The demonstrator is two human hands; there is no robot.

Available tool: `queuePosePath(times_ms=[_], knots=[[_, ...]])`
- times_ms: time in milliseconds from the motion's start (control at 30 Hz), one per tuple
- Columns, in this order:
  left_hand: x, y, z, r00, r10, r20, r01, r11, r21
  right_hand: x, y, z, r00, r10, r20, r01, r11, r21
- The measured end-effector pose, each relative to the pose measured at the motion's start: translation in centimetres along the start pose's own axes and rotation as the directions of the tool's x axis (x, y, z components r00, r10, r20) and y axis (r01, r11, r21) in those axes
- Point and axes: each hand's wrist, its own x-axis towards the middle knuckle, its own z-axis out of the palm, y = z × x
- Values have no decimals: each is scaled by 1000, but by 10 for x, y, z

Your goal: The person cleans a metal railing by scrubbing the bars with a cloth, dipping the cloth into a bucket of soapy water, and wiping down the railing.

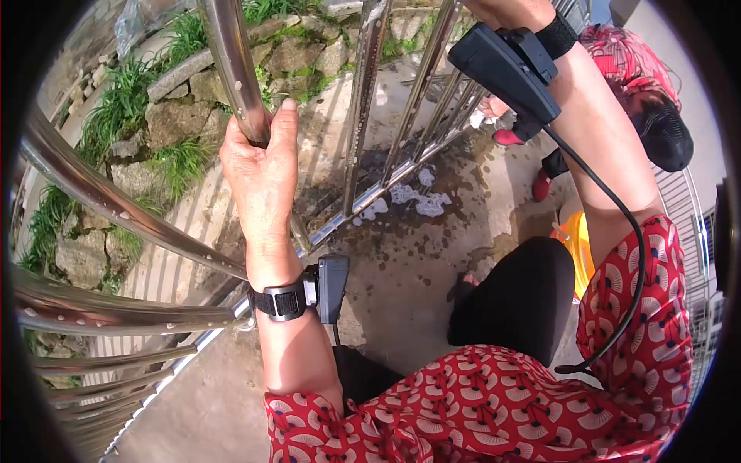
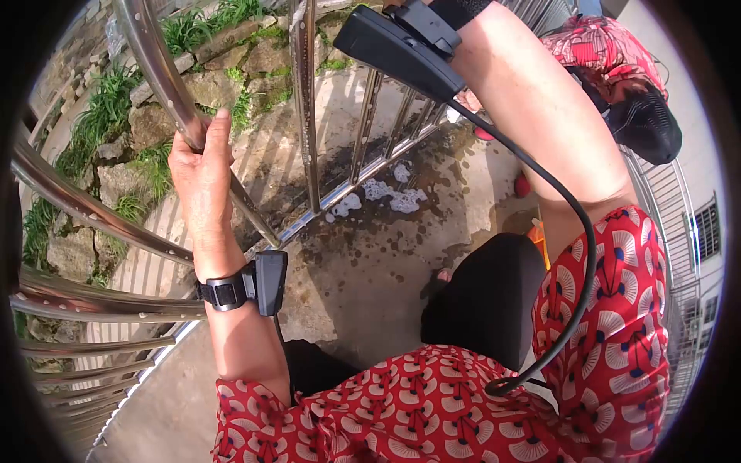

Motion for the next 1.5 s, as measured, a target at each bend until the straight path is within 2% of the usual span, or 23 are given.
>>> queuePosePath(times_ms=[33, 67, 100, 133, 167, 233, 333, 367, 400, 433, 567, 667, 733, 767, 900, 1000, 1100, 1167, 1267, 1367, 1433, 1467, 1500], knots=[[0, 0, 1, 1000, -21, 1, 21, 1000, -3, -6, -21, 48, 984, -175, 43, 151, 669, -728], [0, 1, 1, 999, -44, -2, 44, 999, -4, -8, -32, 85, 943, -267, 200, 179, -101, -979], [-1, 1, 0, 1000, -14, 9, 14, 1000, -21, 2, -18, 105, 940, -291, -180, -48, 408, -912], [-2, 4, 0, 1000, -18, -4, 18, 1000, -13, 4, 3, 127, 853, -108, -511, -224, 807, -546], [-4, 8, 0, 999, -50, -11, 49, 998, -50, -12, 20, 154, 761, -96, -641, -262, 859, -440], [-3, -1, 4, 998, -38, -48, 35, 997, -63, -36, 49, 191, 669, -65, -740, -339, 860, -382], [-4, -1, 5, 998, 6, -61, -9, 999, -47, -68, 91, 235, 483, 283, -828, -498, 867, 6], [-6, 2, 6, 999, -13, -52, 9, 995, -95, -85, 125, 252, 485, 145, -862, -420, 904, -85], [-8, 3, 8, 999, -29, -42, 22, 989, -143, -98, 132, 264, 439, 281, -853, -479, 877, 42], [-7, 1, 10, 998, 6, -59, -16, 985, -169, -116, 148, 272, 495, 245, -834, -496, 868, -39], [-8, -2, 9, 999, 41, 8, -38, 980, -196, -183, 217, 310, 476, 471, -743, -588, 798, 129], [-7, -5, 11, 998, 62, -19, -64, 973, -223, -211, 242, 310, 545, 603, -583, -648, 744, 163], [-7, -7, 8, 998, 61, 16, -56, 972, -229, -212, 248, 289, 673, 672, -310, -721, 689, -73], [-6, -6, 8, 998, 60, 20, -54, 968, -244, -202, 238, 274, 636, 745, -199, -759, 651, 13], [-5, -10, 7, 996, 91, 18, -85, 970, -227, -195, 234, 265, 650, 748, -133, -745, 662, 84], [-4, -12, 7, 994, 95, 60, -77, 964, -253, -189, 225, 266, 633, 747, -205, -657, 658, 369], [-1, -14, 6, 992, 107, 69, -84, 955, -283, -156, 194, 225, 799, 596, -80, -561, 787, 256], [0, -16, 5, 991, 107, 82, -76, 947, -312, -132, 179, 201, 862, 491, -123, -445, 852, 276], [-1, -13, 7, 991, 101, 86, -70, 949, -307, -90, 110, 156, 883, 469, -8, -458, 866, 201], [-5, -8, 11, 998, 64, 26, -54, 958, -283, -89, 125, 164, 921, 389, -18, -383, 913, 139], [-5, -6, 13, 998, 63, 2, -60, 957, -283, -99, 142, 186, 897, 321, -302, -303, 947, 107], [-5, -5, 13, 998, 66, -2, -64, 957, -283, -106, 136, 190, 862, 443, -248, -407, 895, 183], [-5, -5, 14, 998, 52, -19, -55, 959, -279, -122, 154, 202, 867, 402, -295, -391, 915, 97]])
